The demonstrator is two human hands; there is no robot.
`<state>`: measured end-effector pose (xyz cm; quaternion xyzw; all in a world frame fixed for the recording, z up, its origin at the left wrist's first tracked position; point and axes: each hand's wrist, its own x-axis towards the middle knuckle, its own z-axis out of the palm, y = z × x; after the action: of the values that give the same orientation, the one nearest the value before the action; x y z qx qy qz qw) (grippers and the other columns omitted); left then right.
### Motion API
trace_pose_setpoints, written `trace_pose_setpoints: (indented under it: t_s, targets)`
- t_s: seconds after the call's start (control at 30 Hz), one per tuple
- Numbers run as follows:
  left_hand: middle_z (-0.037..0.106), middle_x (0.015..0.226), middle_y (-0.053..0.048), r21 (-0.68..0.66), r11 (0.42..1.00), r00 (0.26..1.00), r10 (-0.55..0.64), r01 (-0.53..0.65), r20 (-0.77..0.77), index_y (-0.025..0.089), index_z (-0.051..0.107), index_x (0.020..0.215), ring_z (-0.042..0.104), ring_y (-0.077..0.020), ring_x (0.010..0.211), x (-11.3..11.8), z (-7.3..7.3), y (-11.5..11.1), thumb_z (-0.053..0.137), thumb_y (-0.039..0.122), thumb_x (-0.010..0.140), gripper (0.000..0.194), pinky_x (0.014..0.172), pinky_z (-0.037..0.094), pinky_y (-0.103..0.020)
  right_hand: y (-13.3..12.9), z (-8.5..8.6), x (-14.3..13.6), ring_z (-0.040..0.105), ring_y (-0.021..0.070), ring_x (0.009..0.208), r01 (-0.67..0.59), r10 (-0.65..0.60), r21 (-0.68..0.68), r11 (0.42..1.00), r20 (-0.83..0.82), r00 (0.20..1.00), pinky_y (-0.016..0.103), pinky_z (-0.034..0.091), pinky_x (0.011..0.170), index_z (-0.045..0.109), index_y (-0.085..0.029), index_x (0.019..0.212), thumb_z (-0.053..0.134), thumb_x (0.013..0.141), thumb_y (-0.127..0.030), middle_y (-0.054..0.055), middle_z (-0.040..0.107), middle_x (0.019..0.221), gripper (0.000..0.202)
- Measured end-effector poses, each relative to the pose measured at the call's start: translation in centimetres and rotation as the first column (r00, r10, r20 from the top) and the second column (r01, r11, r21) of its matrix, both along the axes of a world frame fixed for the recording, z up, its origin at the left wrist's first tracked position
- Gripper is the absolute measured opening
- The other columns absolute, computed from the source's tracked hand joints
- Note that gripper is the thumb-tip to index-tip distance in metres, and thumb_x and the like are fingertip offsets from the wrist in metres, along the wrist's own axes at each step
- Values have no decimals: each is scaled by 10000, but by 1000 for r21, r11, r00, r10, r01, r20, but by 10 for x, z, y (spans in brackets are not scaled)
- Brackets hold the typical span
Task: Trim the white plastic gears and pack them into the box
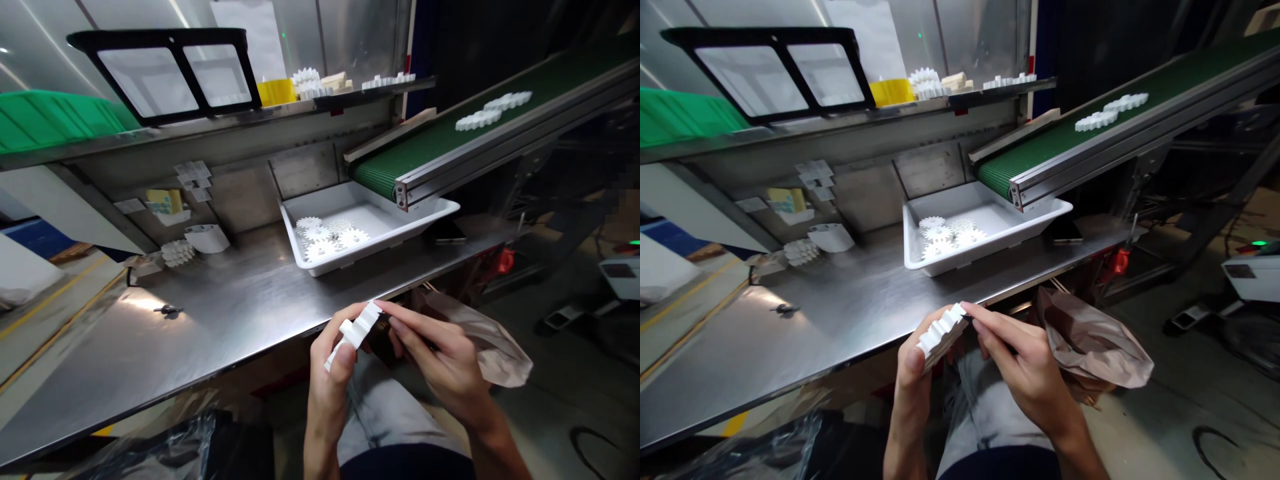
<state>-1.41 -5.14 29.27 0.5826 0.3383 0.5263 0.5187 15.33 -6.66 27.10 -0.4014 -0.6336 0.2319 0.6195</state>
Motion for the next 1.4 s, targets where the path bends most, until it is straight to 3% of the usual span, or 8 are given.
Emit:
trace_pose_setpoints:
  t_s: [0.4, 0.77, 0.93, 1.07, 1.27, 1.4]
  targets:
    - [762, 1056, -79, -20, 999, 1000, 25, -25, 10, 219, 780, 1191, 601, -262, 883, 1, 0, -1, 572, 776, 880, 671, 811, 482, -379, -1, 1, 0, 638, 107, 612, 5, -5, 15, 1000, 17, 1000, 214, 588, 652, 702, -416, 1401, 641, 1047, -177, -57, 719, 778, 432]
    - [677, 799, -42, -15, 998, 998, 64, -64, 5, 219, 794, 1160, 641, -277, 878, 3, 1, 0, 605, 760, 869, 643, 831, 507, -386, -1, 3, 0, 660, 108, 640, 25, -26, 25, 999, 36, 999, 222, 621, 700, 695, -388, 1415, 640, 1044, -172, -40, 800, 959, 432]
    - [700, 828, -47, -8, 998, 998, 63, -63, 0, 220, 794, 1170, 646, -279, 883, 3, 1, -1, 602, 759, 874, 644, 836, 501, -388, -1, 1, -1, 651, 110, 648, 36, -38, 33, 999, 51, 998, 220, 611, 704, 684, -399, 1427, 630, 1048, -167, -45, 777, 899, 448]
    - [766, 1019, -68, 0, 998, 998, 56, -56, -14, 225, 785, 1181, 614, -250, 848, 2, 1, -1, 578, 760, 888, 644, 783, 468, -366, 0, 0, -1, 641, 138, 644, 34, -35, 22, 999, 49, 998, 259, 624, 705, 695, -391, 1419, 638, 1043, -199, -33, 731, 824, 426]
    - [754, 1002, -70, -1, 998, 998, 60, -60, -21, 212, 777, 1187, 590, -238, 825, 3, 1, -1, 572, 752, 895, 647, 768, 452, -361, 0, 0, -1, 623, 150, 631, 64, -65, 27, 998, 61, 996, 272, 631, 712, 704, -380, 1414, 637, 1043, -210, -24, 671, 764, 413]
    - [747, 991, -69, -23, 997, 996, 77, -78, -34, 204, 767, 1198, 592, -234, 822, 3, 1, -2, 576, 765, 887, 670, 766, 455, -354, 0, 0, -1, 642, 150, 642, 68, -70, 32, 997, 73, 995, 281, 643, 818, 716, -353, 1405, 643, 1038, -209, -24, 671, 764, 400]
